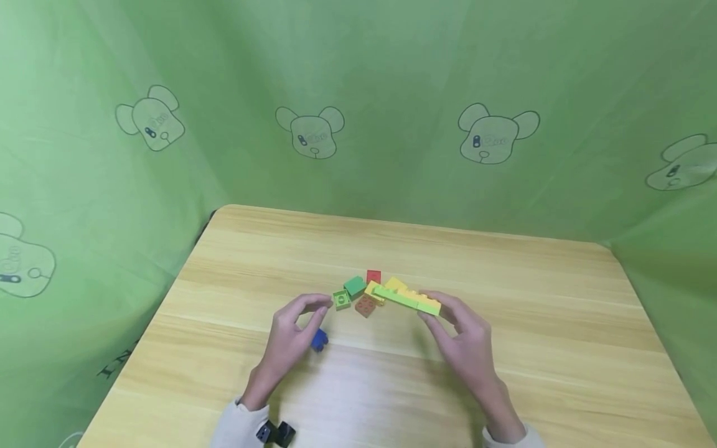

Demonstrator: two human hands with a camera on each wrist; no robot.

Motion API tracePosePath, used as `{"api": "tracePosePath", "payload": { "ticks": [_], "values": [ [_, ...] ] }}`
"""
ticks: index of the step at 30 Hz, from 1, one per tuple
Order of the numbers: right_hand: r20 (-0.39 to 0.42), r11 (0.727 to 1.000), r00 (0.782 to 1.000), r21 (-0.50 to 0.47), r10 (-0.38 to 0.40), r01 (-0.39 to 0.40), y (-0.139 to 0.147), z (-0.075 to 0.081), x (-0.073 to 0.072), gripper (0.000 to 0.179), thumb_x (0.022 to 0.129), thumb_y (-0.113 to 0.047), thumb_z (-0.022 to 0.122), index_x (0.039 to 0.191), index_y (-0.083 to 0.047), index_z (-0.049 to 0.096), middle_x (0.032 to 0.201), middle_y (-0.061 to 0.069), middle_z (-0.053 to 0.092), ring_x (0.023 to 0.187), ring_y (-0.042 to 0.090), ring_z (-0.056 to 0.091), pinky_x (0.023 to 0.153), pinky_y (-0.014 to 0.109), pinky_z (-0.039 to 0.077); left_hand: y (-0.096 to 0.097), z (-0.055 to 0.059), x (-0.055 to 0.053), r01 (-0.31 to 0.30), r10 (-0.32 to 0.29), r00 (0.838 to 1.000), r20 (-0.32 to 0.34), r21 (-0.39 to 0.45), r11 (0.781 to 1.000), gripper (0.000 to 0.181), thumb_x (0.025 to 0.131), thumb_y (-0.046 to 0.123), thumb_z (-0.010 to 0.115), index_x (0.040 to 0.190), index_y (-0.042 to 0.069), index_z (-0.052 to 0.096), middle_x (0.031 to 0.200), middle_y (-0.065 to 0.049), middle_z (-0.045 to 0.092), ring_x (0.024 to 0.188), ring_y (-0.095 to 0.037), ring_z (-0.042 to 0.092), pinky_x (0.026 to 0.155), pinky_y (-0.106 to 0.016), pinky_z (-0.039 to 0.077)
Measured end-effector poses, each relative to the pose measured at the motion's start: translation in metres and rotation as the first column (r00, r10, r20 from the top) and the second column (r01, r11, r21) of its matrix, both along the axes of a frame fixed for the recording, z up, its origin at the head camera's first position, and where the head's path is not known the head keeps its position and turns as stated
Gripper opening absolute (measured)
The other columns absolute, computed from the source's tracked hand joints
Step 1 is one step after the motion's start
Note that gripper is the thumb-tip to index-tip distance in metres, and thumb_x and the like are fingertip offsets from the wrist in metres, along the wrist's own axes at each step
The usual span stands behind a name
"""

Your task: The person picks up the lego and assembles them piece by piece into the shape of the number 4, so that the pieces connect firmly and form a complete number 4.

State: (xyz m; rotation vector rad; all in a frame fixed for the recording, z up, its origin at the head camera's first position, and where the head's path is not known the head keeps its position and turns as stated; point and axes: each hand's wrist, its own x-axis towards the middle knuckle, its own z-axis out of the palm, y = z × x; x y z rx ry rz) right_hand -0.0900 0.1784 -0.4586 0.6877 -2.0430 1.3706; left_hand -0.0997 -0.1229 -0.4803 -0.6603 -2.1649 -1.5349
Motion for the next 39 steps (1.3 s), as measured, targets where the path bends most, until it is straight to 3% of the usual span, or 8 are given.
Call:
{"api": "tracePosePath", "payload": {
  "ticks": [11,18,24,27,30,34,39],
  "values": [
    [-0.043,1.000,0.999,-0.031,-0.003,0.002,0.004,0.007,-0.001,0.047,0.070,0.029,0.074,0.114,0.014,0.067,0.114,0.028,0.071,0.117,0.012,0.068,0.094,0.031,0.058,0.003,0.001,0.000,0.019,-0.019,1.000,-0.019,0.000,1.000,0.024,0.091,-0.011,0.071,0.113,0.000,0.071,0.109,-0.013,0.076,0.097,-0.029,0.074,0.089,-0.037,0.063],
    [-0.066,1.000,0.998,-0.025,-0.001,-0.001,0.002,0.008,0.000,0.044,0.070,0.026,0.074,0.113,0.015,0.068,0.111,0.029,0.072,0.116,0.010,0.068,0.093,0.030,0.058,0.009,0.005,0.000,0.057,-0.057,0.997,-0.056,-0.004,0.998,0.027,0.089,-0.014,0.071,0.113,-0.002,0.070,0.109,-0.015,0.075,0.096,-0.030,0.074,0.089,-0.037,0.062],
    [-0.099,1.000,0.995,-0.028,-0.010,0.007,0.003,0.007,-0.001,0.039,0.075,0.018,0.075,0.112,0.016,0.068,0.109,0.029,0.072,0.114,0.012,0.069,0.092,0.030,0.059,0.011,0.006,0.000,0.051,-0.051,0.997,-0.056,-0.011,0.999,0.026,0.090,-0.012,0.071,0.114,-0.001,0.070,0.110,-0.014,0.075,0.097,-0.029,0.074,0.090,-0.035,0.062],
    [-0.094,0.999,0.995,-0.039,-0.012,0.009,0.004,0.006,-0.001,0.039,0.074,0.019,0.075,0.113,0.016,0.068,0.108,0.031,0.071,0.114,0.012,0.069,0.091,0.030,0.059,0.010,0.005,0.000,0.054,-0.055,0.998,-0.014,-0.023,0.998,0.027,0.090,-0.011,0.071,0.115,-0.001,0.070,0.112,-0.014,0.075,0.099,-0.029,0.074,0.091,-0.037,0.062],
    [-0.072,0.998,0.997,-0.059,-0.002,-0.002,0.004,0.006,0.000,0.043,0.072,0.024,0.074,0.114,0.016,0.067,0.108,0.032,0.070,0.114,0.012,0.069,0.090,0.030,0.059,0.010,0.003,-0.001,0.073,-0.068,0.994,0.080,-0.055,0.996,0.028,0.092,-0.007,0.072,0.120,-0.001,0.068,0.118,-0.013,0.074,0.106,-0.027,0.072,0.096,-0.039,0.060],
    [-0.051,0.996,0.999,-0.084,0.016,-0.021,0.003,0.006,0.001,0.047,0.070,0.029,0.072,0.115,0.018,0.065,0.110,0.033,0.069,0.115,0.013,0.069,0.091,0.031,0.059,0.013,0.003,-0.005,0.110,-0.080,0.974,0.213,-0.134,0.985,0.034,0.096,0.003,0.072,0.129,0.001,0.065,0.128,-0.012,0.070,0.118,-0.024,0.067,0.104,-0.040,0.055],
    [-0.049,0.995,0.998,-0.095,0.028,-0.032,0.003,0.006,0.002,0.045,0.072,0.028,0.071,0.115,0.018,0.065,0.112,0.032,0.069,0.115,0.015,0.069,0.091,0.032,0.059,0.021,0.001,-0.015,0.189,-0.130,0.949,0.288,-0.188,0.964,0.039,0.098,0.006,0.071,0.136,0.000,0.061,0.136,-0.014,0.065,0.128,-0.029,0.061,0.111,-0.046,0.049]
  ]
}}
